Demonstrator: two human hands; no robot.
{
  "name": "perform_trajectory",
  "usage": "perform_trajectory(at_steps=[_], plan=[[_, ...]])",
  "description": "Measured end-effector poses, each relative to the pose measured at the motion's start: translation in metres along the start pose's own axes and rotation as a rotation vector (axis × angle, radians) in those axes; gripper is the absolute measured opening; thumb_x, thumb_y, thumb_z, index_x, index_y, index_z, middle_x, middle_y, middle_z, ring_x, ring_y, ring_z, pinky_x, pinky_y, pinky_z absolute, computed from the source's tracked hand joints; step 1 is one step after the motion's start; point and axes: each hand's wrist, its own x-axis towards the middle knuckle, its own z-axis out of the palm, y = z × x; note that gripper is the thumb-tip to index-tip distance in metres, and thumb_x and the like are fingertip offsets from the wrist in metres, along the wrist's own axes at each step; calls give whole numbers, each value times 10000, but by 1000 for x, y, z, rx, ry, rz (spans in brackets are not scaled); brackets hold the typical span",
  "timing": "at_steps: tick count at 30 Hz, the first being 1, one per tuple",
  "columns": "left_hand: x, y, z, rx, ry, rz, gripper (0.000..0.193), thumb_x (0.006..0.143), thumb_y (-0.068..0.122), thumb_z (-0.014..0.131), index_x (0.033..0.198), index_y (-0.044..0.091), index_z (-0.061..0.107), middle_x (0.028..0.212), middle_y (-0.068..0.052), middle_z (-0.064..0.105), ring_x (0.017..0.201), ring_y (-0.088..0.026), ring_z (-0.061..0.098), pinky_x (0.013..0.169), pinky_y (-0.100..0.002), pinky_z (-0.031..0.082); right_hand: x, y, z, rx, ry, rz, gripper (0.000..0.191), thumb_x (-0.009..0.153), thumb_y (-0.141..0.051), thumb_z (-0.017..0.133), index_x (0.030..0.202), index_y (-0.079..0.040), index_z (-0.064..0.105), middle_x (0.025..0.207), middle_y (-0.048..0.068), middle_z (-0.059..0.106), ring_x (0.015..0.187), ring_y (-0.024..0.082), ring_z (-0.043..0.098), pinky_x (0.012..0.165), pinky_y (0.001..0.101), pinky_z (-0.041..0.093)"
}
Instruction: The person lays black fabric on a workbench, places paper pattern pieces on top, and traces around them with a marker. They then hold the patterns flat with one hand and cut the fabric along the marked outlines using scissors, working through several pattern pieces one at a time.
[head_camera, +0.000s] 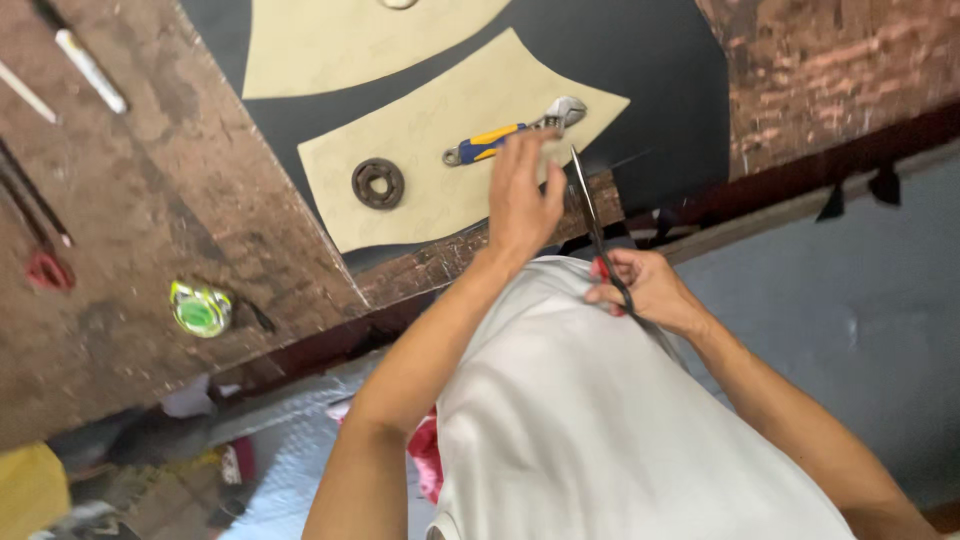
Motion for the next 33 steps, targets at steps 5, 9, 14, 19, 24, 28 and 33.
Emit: perform_trajectory(at_steps=[5, 9, 14, 19, 24, 28, 33], plan=[[37, -30, 11, 105, -194, 275, 295, 906, 19, 676, 1197, 59, 653, 1212, -89, 617, 1167, -317, 560, 1009, -438, 462, -24, 59, 16, 57, 102, 67, 255, 765, -93, 849, 980, -18, 732, 692, 5, 689, 538, 71, 560, 479, 242, 438], [66, -48, 32, 201, -344, 557, 289, 854, 58, 712, 1141, 82, 686, 1217, -63, 585, 1176, -304, 530, 982, -434, 453, -4, 78, 50, 129, 227, 17, 262, 810, -129, 829, 1024, -37, 709, 701, 10, 683, 554, 71, 590, 508, 234, 467], [78, -65, 43, 291, -457, 586, 301, 847, 86, 728, 1143, 139, 736, 1179, -28, 582, 1092, -277, 517, 910, -429, 429, 46, 67, 102, 317, 354, -238, 310, 857, -154, 828, 1072, -38, 637, 771, -17, 625, 618, 43, 582, 552, 220, 475], [78, -68, 43, 270, -479, 554, 373, 830, 65, 718, 1187, 171, 750, 1193, 12, 587, 1102, -246, 518, 898, -411, 418, 71, 54, 126, 404, 466, -269, 299, 877, -177, 832, 1013, -34, 607, 766, 2, 630, 584, 51, 555, 524, 221, 455], [81, -61, 40, 282, -487, 529, 407, 845, 44, 706, 1225, 184, 748, 1200, 15, 585, 1109, -238, 519, 886, -396, 421, 67, 39, 133, 466, 458, -243, 266, 880, -195, 820, 960, -34, 625, 726, 12, 635, 528, 66, 568, 488, 224, 476], [84, -58, 38, 261, -523, 500, 382, 842, 76, 712, 1205, 187, 755, 1161, 12, 588, 1087, -248, 523, 874, -402, 423, 75, 21, 135, 532, 526, -237, 267, 876, -194, 822, 968, -35, 628, 742, -1, 637, 528, 62, 556, 483, 222, 455], [91, -55, 42, 265, -528, 471, 330, 893, 103, 707, 1205, 202, 751, 1152, 22, 594, 1068, -245, 532, 865, -402, 430, 91, 7, 132, 615, 569, -270, 285, 881, -198, 830, 982, -38, 617, 768, -2, 645, 540, 56, 551, 495, 216, 456]])
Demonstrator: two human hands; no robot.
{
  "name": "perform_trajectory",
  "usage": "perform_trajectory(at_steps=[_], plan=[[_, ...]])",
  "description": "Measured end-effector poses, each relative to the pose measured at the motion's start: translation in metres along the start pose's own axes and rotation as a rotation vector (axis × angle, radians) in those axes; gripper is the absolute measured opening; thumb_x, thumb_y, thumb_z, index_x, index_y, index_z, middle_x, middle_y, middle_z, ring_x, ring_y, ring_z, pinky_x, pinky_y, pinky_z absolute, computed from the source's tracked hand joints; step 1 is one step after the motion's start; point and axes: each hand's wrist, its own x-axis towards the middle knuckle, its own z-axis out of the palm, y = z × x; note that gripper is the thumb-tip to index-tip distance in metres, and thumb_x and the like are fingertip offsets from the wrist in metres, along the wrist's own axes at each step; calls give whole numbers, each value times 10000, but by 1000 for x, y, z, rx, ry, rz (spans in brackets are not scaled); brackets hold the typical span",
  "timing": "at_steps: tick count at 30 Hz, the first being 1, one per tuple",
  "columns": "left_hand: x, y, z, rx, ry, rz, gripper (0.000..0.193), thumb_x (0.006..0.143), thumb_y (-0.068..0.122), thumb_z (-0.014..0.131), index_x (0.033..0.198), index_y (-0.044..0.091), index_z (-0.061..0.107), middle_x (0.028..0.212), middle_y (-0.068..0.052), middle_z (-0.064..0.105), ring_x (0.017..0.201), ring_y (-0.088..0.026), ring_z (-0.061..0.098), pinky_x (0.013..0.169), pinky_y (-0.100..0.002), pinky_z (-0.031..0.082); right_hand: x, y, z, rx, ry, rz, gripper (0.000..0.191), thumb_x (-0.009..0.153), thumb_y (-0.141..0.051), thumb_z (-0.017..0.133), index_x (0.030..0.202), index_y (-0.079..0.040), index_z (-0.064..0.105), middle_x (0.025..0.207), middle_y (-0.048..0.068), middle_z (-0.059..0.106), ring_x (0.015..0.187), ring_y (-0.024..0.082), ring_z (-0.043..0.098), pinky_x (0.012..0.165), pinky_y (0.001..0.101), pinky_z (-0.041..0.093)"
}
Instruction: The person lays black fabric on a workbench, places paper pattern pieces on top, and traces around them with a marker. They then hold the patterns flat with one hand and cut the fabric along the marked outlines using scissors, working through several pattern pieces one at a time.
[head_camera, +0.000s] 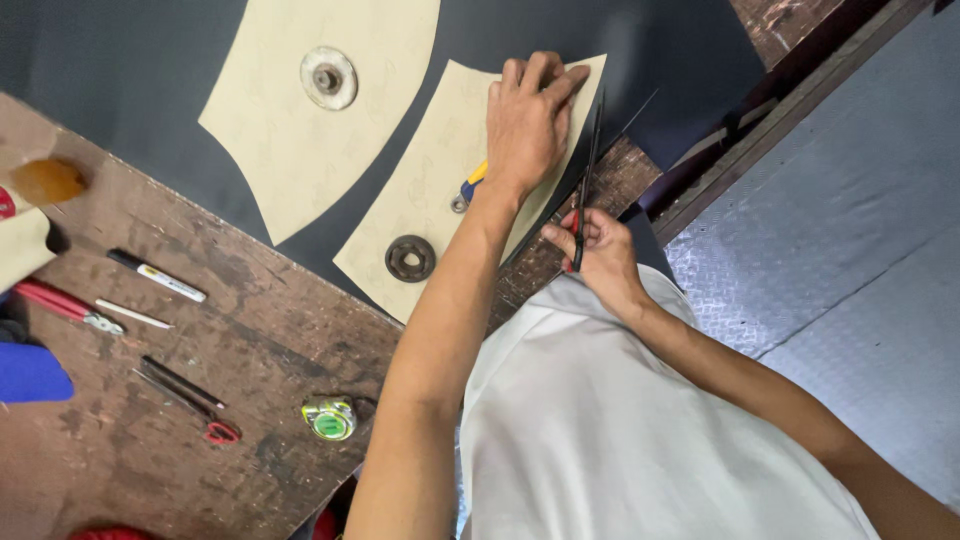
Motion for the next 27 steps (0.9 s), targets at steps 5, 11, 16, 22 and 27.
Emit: perform_trajectory(at_steps=[5, 11, 16, 22, 27], plan=[[3, 0, 0, -17, -23, -12, 340, 878, 100, 702, 1197, 211, 745, 1145, 18, 598, 1064, -249, 536, 856, -405, 433, 0, -2, 4, 18, 7, 11, 276, 881, -196, 822, 967, -40, 611, 776, 1, 659, 527, 64, 545, 482, 219, 453], [3, -1, -2, -53, -24, -44, 334, 899, 107, 700, 1211, 219, 737, 1136, 19, 597, 1056, -242, 537, 855, -401, 432, 13, -12, 6, 17, 30, -28, 295, 894, -217, 831, 999, -40, 619, 779, 11, 647, 550, 57, 559, 493, 217, 464], [4, 0, -4, -46, -25, -37, 331, 897, 112, 701, 1210, 213, 738, 1130, 19, 591, 1046, -243, 533, 856, -401, 429, 15, -20, 9, 0, 45, -29, 289, 878, -219, 825, 958, -39, 615, 762, 9, 660, 521, 62, 542, 457, 226, 435], [6, 3, -5, -40, -41, -56, 342, 895, 98, 690, 1215, 209, 742, 1128, 13, 588, 1030, -238, 533, 851, -399, 425, 19, -26, 3, 26, 62, 9, 270, 868, -202, 833, 938, -40, 628, 727, -1, 638, 514, 60, 544, 456, 220, 437], [4, 5, -4, -38, -20, -37, 344, 883, 95, 697, 1210, 193, 741, 1131, 3, 588, 1040, -246, 531, 853, -401, 421, 23, -27, -3, 43, 15, -4, 273, 883, -205, 823, 950, -42, 614, 705, -6, 623, 501, 60, 537, 447, 219, 432]])
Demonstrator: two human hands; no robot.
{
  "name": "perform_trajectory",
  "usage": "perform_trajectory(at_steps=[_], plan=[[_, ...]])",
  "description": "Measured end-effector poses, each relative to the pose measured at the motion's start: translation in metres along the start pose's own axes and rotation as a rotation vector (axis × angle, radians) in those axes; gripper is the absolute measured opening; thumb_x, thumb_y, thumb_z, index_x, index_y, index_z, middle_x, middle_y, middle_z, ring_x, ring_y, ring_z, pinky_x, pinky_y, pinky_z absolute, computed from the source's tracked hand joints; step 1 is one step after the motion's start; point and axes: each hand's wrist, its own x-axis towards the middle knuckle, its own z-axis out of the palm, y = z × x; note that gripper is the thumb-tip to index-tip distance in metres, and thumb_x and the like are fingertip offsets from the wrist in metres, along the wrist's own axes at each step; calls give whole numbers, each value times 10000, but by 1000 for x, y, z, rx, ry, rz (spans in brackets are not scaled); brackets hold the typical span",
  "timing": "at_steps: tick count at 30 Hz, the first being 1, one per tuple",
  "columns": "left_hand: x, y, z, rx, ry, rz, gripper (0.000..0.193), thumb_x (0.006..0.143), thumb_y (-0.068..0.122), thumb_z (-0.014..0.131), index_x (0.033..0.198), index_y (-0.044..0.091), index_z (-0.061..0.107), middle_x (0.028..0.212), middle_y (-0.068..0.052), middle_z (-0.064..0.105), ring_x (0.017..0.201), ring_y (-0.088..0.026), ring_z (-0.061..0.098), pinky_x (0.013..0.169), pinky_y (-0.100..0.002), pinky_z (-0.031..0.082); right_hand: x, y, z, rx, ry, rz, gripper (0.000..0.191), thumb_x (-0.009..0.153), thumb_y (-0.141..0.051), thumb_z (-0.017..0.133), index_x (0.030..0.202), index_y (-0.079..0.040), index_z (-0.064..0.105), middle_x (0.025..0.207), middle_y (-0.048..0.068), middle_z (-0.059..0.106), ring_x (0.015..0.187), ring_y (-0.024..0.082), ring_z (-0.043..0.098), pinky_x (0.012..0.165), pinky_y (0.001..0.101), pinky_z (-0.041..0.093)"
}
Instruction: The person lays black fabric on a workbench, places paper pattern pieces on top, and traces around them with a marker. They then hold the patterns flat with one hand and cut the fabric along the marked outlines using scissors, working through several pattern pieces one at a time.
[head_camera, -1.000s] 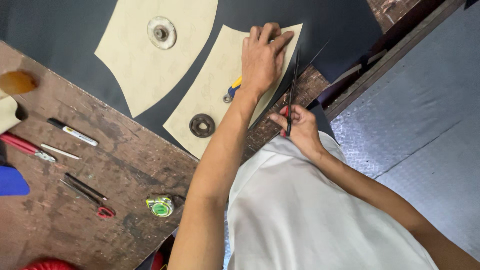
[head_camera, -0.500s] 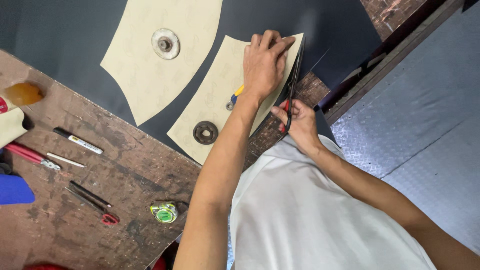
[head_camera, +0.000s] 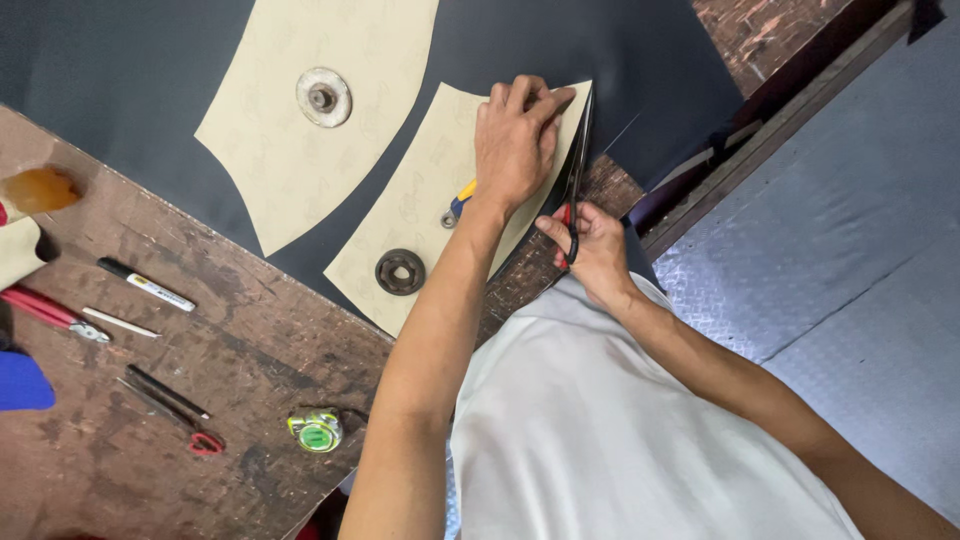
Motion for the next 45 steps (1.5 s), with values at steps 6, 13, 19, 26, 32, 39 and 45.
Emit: perform_trajectory(at_steps=[6, 13, 19, 26, 32, 39, 45], plan=[[-2, 3, 3, -5, 74, -19, 349, 874, 71, 686, 1198, 187, 741, 1135, -7, 585, 1052, -251, 537, 876, -405, 424, 4, 0, -16, 35, -62, 23, 231, 910, -185, 784, 1000, -41, 628, 709, -7, 605, 514, 63, 530, 462, 229, 437], [-16, 21, 9, -13, 254, -230, 457, 910, 108, 718, 1358, 94, 624, 1302, -115, 554, 1199, -320, 523, 1045, -451, 430, 9, -44, -76, -87, -315, 153, 220, 979, -227, 712, 1052, -27, 656, 652, 21, 559, 552, 106, 540, 521, 267, 449], [-30, 38, 19, 112, 417, -507, 601, 883, 254, 771, 1425, 107, 558, 1434, -194, 478, 1320, -400, 444, 1131, -545, 345, 76, -137, -156, -669, -570, 405, 314, 860, -213, 738, 1125, -48, 700, 727, 36, 674, 616, 128, 612, 571, 291, 503], [-21, 47, 37, 226, 508, -675, 651, 874, 441, 801, 1391, 124, 564, 1457, -187, 453, 1355, -384, 416, 1160, -590, 296, 166, -232, -162, -1137, -826, 438, 362, 772, -228, 844, 1080, -51, 772, 730, 29, 666, 612, 107, 562, 554, 289, 476], [-14, 50, 46, 231, 652, -819, 675, 877, 451, 802, 1401, 97, 568, 1479, -184, 447, 1381, -385, 409, 1203, -595, 277, 198, -270, -136, -1439, -988, 298, 403, 709, -283, 886, 1037, -70, 790, 719, -11, 683, 642, 84, 577, 597, 278, 479], [-8, 48, 49, 293, 649, -896, 590, 856, 329, 758, 1376, 121, 571, 1436, -145, 482, 1370, -338, 435, 1259, -627, 217, 207, -267, -132, -1530, -1013, 143, 407, 706, -279, 930, 1013, -52, 788, 659, -17, 545, 639, 81, 500, 586, 276, 427], [-7, 47, 49, 294, 601, -909, 643, 875, 296, 733, 1456, 115, 525, 1454, -176, 453, 1362, -385, 409, 1240, -620, 242, 202, -261, -131, -1512, -989, 134, 382, 708, -255, 915, 990, -43, 768, 653, -29, 617, 626, 63, 525, 570, 263, 438]])
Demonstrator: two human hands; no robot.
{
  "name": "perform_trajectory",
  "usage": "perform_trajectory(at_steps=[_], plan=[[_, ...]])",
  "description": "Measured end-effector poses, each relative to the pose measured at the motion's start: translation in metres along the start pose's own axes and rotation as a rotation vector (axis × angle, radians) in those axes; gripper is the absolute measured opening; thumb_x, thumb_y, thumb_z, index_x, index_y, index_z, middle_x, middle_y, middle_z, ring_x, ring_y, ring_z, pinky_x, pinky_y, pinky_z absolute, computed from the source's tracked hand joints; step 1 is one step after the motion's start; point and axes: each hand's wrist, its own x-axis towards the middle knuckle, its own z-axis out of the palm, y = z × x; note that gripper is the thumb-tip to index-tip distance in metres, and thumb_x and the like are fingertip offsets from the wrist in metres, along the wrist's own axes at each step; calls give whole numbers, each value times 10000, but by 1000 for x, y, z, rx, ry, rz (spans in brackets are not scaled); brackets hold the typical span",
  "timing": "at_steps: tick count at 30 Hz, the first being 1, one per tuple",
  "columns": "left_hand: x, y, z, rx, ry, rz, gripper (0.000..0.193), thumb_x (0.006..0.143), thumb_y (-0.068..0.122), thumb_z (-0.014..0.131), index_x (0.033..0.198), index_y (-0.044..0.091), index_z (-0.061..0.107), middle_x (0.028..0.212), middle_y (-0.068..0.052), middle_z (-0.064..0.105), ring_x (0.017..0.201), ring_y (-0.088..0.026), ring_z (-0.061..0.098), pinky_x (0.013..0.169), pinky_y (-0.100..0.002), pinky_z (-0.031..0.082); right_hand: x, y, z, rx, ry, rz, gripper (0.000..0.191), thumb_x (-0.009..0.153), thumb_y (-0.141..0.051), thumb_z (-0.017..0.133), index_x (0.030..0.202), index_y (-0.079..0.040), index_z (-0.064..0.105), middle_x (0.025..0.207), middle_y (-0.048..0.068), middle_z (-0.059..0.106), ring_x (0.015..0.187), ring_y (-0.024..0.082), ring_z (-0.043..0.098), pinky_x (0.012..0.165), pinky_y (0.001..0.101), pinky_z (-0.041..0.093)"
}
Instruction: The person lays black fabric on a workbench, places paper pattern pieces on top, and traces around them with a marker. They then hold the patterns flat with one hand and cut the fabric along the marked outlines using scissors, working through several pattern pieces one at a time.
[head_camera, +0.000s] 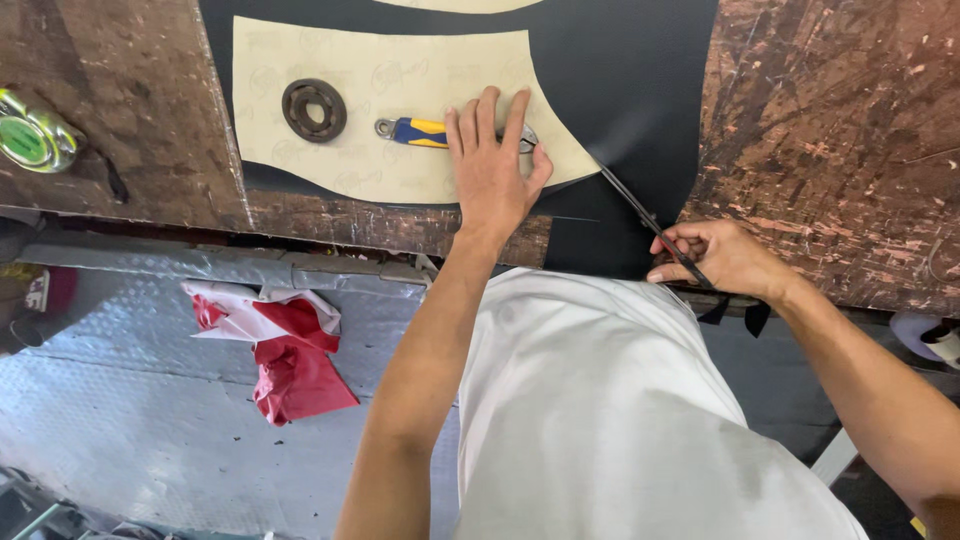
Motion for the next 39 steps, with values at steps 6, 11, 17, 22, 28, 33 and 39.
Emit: perform_trajectory(at_steps=[6, 11, 17, 22, 28, 33, 39], plan=[[0, -5, -1, -40, -33, 30, 755, 884, 389, 791, 1514, 134, 463, 1461, -176, 425, 1358, -401, 393, 1221, -631, 234, -2, -7, -2, 82, -59, -8, 359, 715, -240, 895, 990, -49, 765, 663, -50, 654, 618, 45, 543, 560, 253, 438], [-1, -7, -1, -33, -27, 35, 758, 903, 393, 803, 1527, 143, 451, 1468, -172, 416, 1362, -399, 386, 1224, -630, 235, 1, -7, -3, 47, -69, 27, 355, 710, -218, 904, 993, -54, 765, 626, -18, 622, 554, 82, 515, 521, 271, 410], [0, -6, -3, -37, -16, 56, 763, 895, 403, 804, 1521, 140, 456, 1450, -168, 425, 1342, -386, 399, 1203, -621, 248, 2, 3, 3, 170, -101, -21, 316, 735, -188, 890, 965, -45, 727, 621, -33, 567, 545, 68, 473, 490, 252, 366], [10, -9, -6, -25, 35, 78, 733, 893, 424, 805, 1477, 105, 498, 1362, -163, 467, 1237, -374, 428, 1121, -588, 297, 8, 0, 9, 135, -64, -34, 320, 718, -171, 897, 936, -29, 711, 639, -43, 588, 564, 48, 487, 499, 244, 382], [28, -11, -8, -17, 40, 39, 610, 902, 310, 810, 1439, 136, 580, 1169, -63, 514, 1109, -281, 464, 1019, -492, 338, 14, -17, 16, 84, 29, -159, 352, 746, -251, 905, 957, -47, 711, 679, -72, 544, 617, 31, 477, 534, 228, 388], [39, -15, -11, -87, 58, 19, 602, 813, 241, 844, 1369, 180, 620, 1092, -43, 530, 1054, -258, 487, 957, -460, 345, 10, -27, 13, 55, 47, -94, 346, 725, -261, 910, 925, -50, 722, 651, -64, 579, 594, 43, 489, 520, 242, 382], [47, -20, -12, -172, 65, -6, 472, 818, 189, 851, 1249, 177, 659, 1073, -20, 560, 1054, -249, 525, 916, -415, 374, 25, -40, 19, 6, 65, -64, 359, 719, -281, 913, 942, -74, 722, 640, -74, 547, 584, 40, 479, 526, 235, 385]])
